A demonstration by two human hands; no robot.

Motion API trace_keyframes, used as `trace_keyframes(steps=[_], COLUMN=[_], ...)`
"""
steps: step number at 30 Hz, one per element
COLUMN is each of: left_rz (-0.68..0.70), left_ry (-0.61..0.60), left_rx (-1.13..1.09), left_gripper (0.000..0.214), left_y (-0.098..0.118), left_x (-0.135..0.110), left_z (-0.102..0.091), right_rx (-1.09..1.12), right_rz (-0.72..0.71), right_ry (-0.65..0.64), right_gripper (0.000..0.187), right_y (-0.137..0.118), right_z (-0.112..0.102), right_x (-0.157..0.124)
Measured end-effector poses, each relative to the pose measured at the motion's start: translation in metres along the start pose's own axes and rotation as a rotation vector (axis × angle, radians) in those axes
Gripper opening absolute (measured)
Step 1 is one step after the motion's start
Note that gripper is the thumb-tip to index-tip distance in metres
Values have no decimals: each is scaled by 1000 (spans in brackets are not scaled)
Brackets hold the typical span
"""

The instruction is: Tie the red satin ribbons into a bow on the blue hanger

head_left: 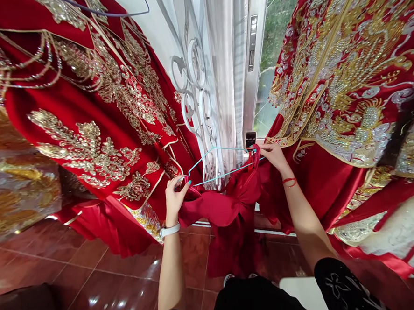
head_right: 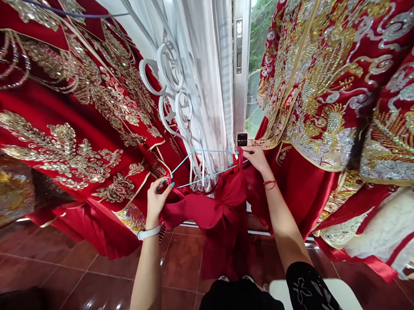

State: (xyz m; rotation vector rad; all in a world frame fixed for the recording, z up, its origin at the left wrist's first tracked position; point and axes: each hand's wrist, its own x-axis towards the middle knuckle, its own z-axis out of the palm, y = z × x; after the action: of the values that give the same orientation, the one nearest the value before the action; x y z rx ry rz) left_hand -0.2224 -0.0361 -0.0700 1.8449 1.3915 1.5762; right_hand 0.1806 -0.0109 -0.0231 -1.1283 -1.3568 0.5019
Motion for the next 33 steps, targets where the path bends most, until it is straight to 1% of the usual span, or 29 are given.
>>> trace_keyframes(steps=[2, 5, 8, 12, 15, 18, 20, 22, 24, 26, 27, 28, 29, 30, 31, 33], left_rz=[-9, -17, -5, 15, 27, 48, 53, 23, -67, -179, -217, -235, -237, -230, -222, -234], left_ry=[-6, 1, 8, 19, 7, -18, -25, 28, 144, 244, 267, 271, 260, 244, 234, 251], left_rx=[-10, 9, 36, 53, 99, 134, 117, 90, 63, 29, 13, 9, 14, 28, 44, 55], left_gripper=[35, 34, 33, 33, 32, 32, 34, 41, 53, 60, 57, 53, 49, 46, 43, 40], left_y=[0, 1, 0, 0, 1, 0, -6, -15, -25, -35, -38, -40, -42, -43, -44, -47], left_x=[-1, -1, -1, -2, -2, -1, -3, -11, -27, -49, -60, -72, -81, -88, -93, -94], left_z=[1, 2, 2, 1, -1, -3, -4, -6, -9, -11, -12, -13, -13, -13, -12, -11], right_rx=[-31, -48, -74, -187, -269, -280, -306, -347, -376, -395, -401, -404, -407, -411, -423, -471], right_rz=[-7, -2, -8, -46, -101, -167, -208, -229, -229, -226, -226, -231, -240, -255, -275, -312], right_ry=[-61, -67, -80, -126, -123, -101, -67, -25, 26, 111, 160, 193, 197, 163, 86, -129], right_gripper=[25, 24, 25, 23, 22, 29, 34, 35, 37, 37, 36, 35, 35, 36, 38, 48], right_y=[-5, -8, -6, -4, -6, -11, -16, -20, -24, -26, -28, -30, -32, -34, -36, -39], right_z=[3, 9, 14, 15, 14, 15, 16, 18, 22, 31, 37, 45, 55, 66, 78, 101], right_x=[-2, -6, -10, -16, -21, -29, -36, -46, -59, -73, -81, -88, -94, -100, -105, -112])
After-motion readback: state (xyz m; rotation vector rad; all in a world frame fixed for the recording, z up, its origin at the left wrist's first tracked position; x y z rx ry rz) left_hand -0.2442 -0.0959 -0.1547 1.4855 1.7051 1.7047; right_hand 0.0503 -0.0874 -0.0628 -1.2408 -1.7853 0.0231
